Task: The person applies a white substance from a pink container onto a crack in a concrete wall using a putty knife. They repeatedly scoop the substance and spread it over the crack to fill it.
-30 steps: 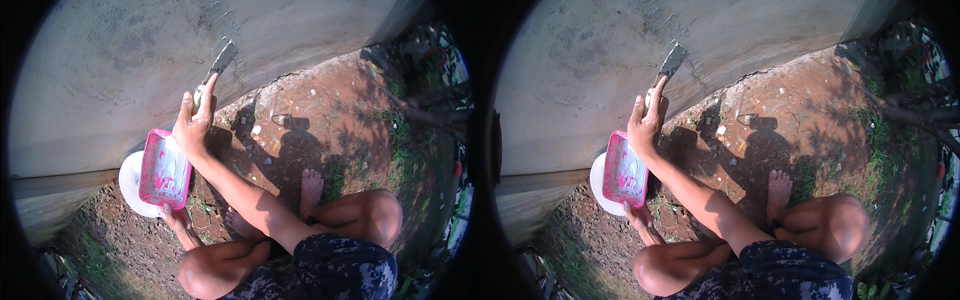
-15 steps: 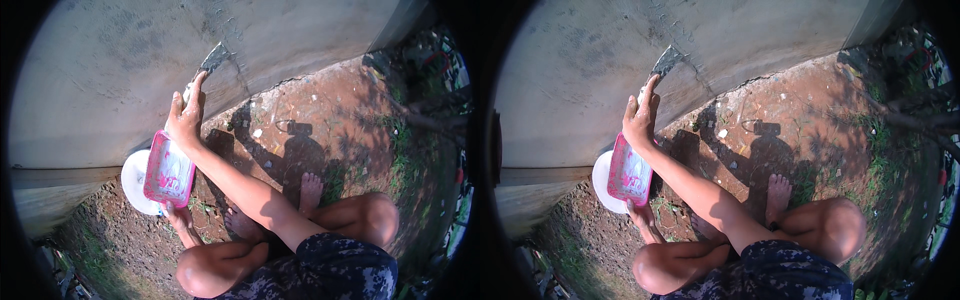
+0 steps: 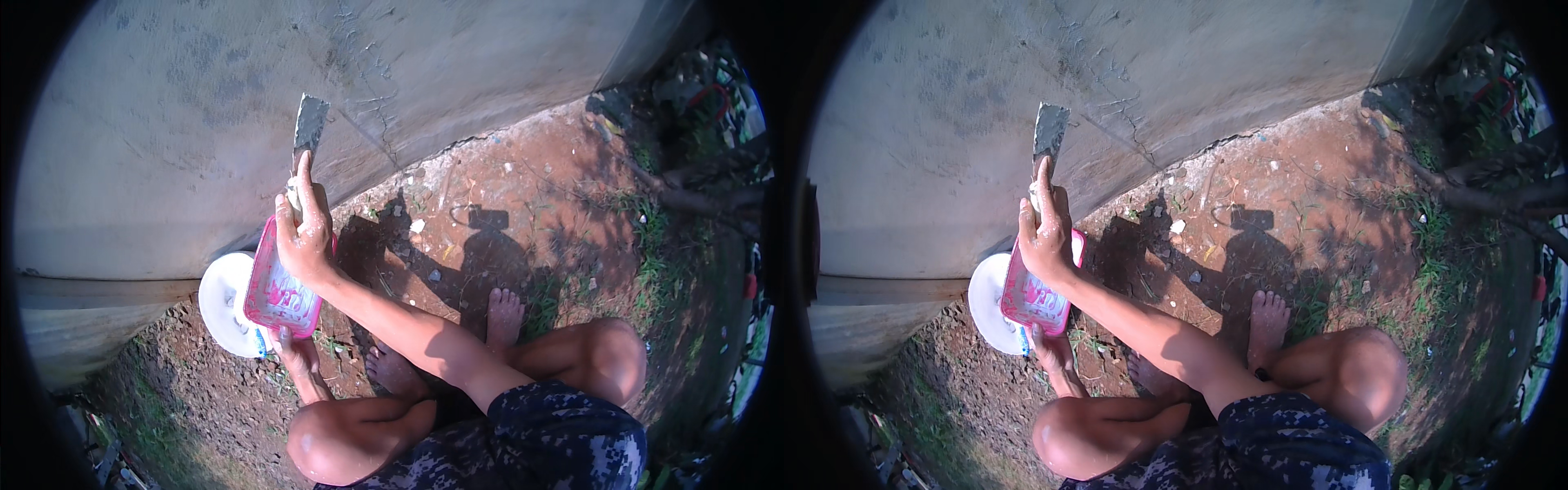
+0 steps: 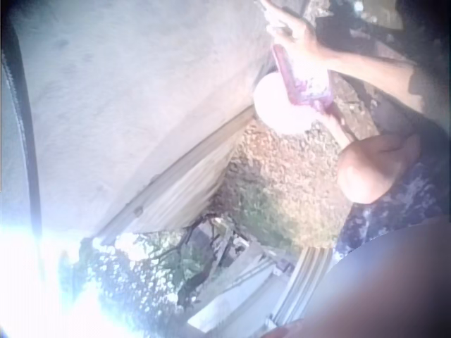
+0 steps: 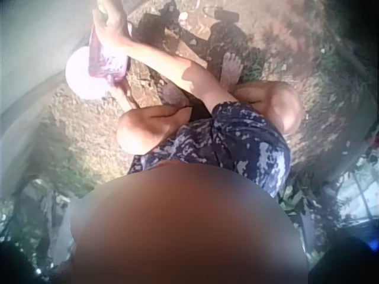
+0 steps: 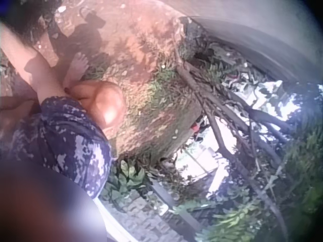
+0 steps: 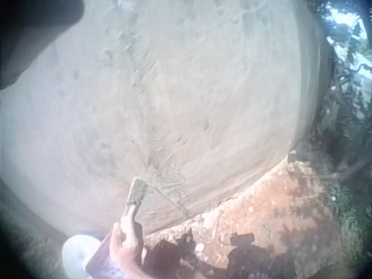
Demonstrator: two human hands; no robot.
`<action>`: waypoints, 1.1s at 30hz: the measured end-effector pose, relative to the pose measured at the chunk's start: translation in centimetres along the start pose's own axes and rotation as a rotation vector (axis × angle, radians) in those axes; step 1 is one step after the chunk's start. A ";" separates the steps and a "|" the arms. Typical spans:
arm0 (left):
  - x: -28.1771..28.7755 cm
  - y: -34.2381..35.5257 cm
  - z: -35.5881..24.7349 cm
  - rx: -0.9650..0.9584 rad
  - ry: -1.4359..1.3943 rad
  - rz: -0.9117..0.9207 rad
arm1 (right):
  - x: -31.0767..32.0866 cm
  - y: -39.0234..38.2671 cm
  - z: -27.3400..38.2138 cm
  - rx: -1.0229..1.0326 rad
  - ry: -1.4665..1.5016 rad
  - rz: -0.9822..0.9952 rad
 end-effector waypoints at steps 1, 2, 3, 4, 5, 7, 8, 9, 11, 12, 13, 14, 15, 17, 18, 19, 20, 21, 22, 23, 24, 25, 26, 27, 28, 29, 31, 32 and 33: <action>-0.1 -0.1 0.0 -0.002 0.004 0.006 | 1.0 0.0 0.6 0.116 -0.059 -0.145; -0.1 -0.1 0.1 -0.007 0.007 0.010 | 1.7 0.1 0.7 0.130 -0.124 -0.257; 0.0 -0.1 0.0 -0.011 0.013 0.013 | 2.5 0.1 0.8 0.147 -0.112 -0.382; 0.1 -0.2 0.0 -0.014 0.018 0.012 | 2.8 0.6 0.8 0.158 -0.172 -0.397; 0.1 -0.3 0.0 -0.027 0.014 0.018 | 2.1 0.8 0.6 0.093 -0.167 -0.277; 0.3 -0.2 0.2 0.002 0.021 -0.008 | 1.2 0.9 1.7 0.127 -0.109 -0.114; 0.1 0.0 0.2 0.003 0.027 0.004 | 1.1 0.4 2.4 0.129 -0.100 -0.062; -0.2 0.2 0.3 0.001 0.026 0.011 | 0.7 -0.3 2.5 0.019 -0.017 0.053; -0.6 0.7 0.0 -0.011 0.031 0.015 | 0.6 -0.8 4.2 -0.018 0.129 0.243; -0.7 0.6 -0.3 -0.021 0.031 -0.003 | 0.6 -0.9 4.9 -0.039 0.175 0.339; -0.9 0.6 -0.8 -0.053 0.044 0.008 | 0.8 -1.4 5.2 -0.104 0.223 0.468; -0.9 0.6 -1.3 -0.059 0.055 0.013 | 0.8 -1.9 5.2 -0.229 0.378 0.567; -1.1 0.3 -1.9 -0.097 0.056 0.021 | 1.3 -2.5 4.9 -0.423 0.441 0.716; -1.4 0.0 -2.8 -0.124 0.039 0.032 | 3.0 -2.5 4.4 -0.594 0.431 0.882; -1.7 0.0 -3.4 -0.149 0.069 0.044 | 3.8 -2.5 3.5 -0.623 0.256 1.026; -2.1 -0.1 -3.6 -0.159 0.028 0.048 | 4.9 -2.5 3.1 -0.694 0.145 1.133; -2.5 -0.2 -3.9 -0.176 0.031 0.064 | 5.3 -2.7 2.3 -0.672 0.055 1.262; -3.0 -0.3 -4.3 -0.211 0.038 0.086 | 5.6 -2.5 2.4 -0.620 0.090 1.321; -3.6 -0.4 -4.5 -0.239 0.045 0.116 | 5.5 -2.7 2.3 -0.612 0.084 1.383; -3.9 -0.5 -4.6 -0.245 0.042 0.120 | 5.7 -2.6 2.2 -0.609 0.031 1.410; -4.3 -0.6 -4.7 -0.246 0.040 0.131 | 5.6 -2.5 2.1 -0.537 -0.015 1.389; -4.7 -0.7 -4.6 -0.244 0.040 0.144 | 5.4 -2.6 2.4 -0.534 -0.014 1.372; -5.1 -0.7 -4.5 -0.229 0.033 0.161 | 5.1 -2.9 2.8 -0.572 0.037 1.357; -5.4 -0.8 -4.4 -0.215 0.028 0.177 | 4.9 -3.3 2.9 -0.639 -0.009 1.342; -5.6 -0.8 -4.3 -0.200 0.024 0.193 | 5.1 -3.7 2.9 -0.721 -0.101 1.314; -5.8 -0.8 -4.1 -0.188 0.020 0.204 | 4.7 -3.8 3.4 -0.691 -0.103 1.303; -5.9 -0.9 -3.8 -0.150 0.021 0.212 | 4.1 -4.6 4.3 -0.692 -0.008 1.324; -5.9 -1.0 -3.7 -0.141 0.029 0.215 | 4.4 -4.7 4.1 -0.704 -0.111 1.286; -5.7 -0.9 -3.4 -0.117 0.002 0.201 | 4.1 -5.1 4.5 -0.679 -0.033 1.311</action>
Point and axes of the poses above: each hand's wrist, its own y-axis towards the middle knuckle, its own x-axis out of the back of the hand, z = x × y, the point moved 6 cm from there along y, towards the middle knuckle, and after that the axes turned 14 degrees about x, right-handed, at the moved point
